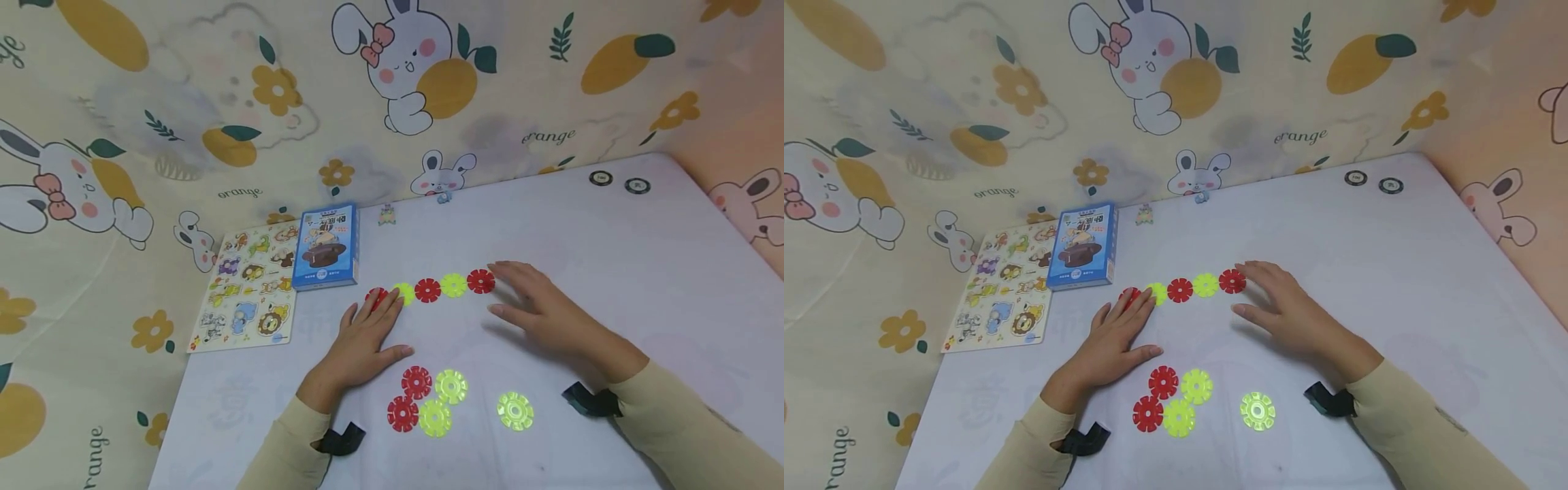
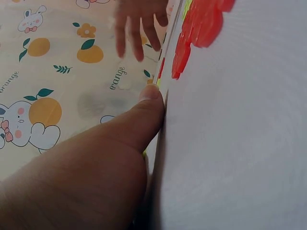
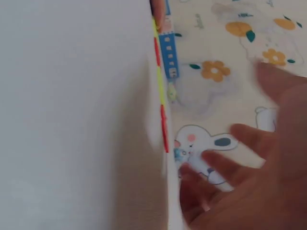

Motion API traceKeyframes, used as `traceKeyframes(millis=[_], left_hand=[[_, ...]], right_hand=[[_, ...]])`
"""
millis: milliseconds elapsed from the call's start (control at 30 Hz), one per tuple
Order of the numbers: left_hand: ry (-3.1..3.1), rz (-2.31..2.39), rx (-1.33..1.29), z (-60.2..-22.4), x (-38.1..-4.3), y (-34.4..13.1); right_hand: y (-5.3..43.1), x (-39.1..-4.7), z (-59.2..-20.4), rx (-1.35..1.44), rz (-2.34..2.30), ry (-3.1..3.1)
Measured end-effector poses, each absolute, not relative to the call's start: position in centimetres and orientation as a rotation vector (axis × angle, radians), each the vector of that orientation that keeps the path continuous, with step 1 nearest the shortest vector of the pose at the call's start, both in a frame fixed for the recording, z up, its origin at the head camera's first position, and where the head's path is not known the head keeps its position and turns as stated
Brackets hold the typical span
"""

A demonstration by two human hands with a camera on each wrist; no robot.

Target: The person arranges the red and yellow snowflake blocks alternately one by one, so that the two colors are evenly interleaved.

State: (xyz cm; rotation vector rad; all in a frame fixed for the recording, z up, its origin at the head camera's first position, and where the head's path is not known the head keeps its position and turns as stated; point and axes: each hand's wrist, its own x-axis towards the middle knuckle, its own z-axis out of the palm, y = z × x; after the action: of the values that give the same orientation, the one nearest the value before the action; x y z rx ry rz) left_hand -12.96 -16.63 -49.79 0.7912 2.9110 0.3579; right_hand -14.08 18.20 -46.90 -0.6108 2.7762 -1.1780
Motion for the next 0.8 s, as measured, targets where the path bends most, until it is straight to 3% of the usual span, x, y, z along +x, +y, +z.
traceKeyframes(millis=[333,567,800], left_hand=[[2.913,0.350,0.792,-49.7,-13.0,-16.6],[2.915,0.348,0.791,-49.6,-13.0,-16.6],[2.915,0.342,0.794,-49.7,-13.0,-16.6]], right_hand=[[19.6,-9.6,-45.9,-0.799,-1.644,2.083],[19.9,-6.4,-46.8,-0.847,-1.313,2.151],[19.2,-5.4,-46.7,-0.885,-1.021,2.331]])
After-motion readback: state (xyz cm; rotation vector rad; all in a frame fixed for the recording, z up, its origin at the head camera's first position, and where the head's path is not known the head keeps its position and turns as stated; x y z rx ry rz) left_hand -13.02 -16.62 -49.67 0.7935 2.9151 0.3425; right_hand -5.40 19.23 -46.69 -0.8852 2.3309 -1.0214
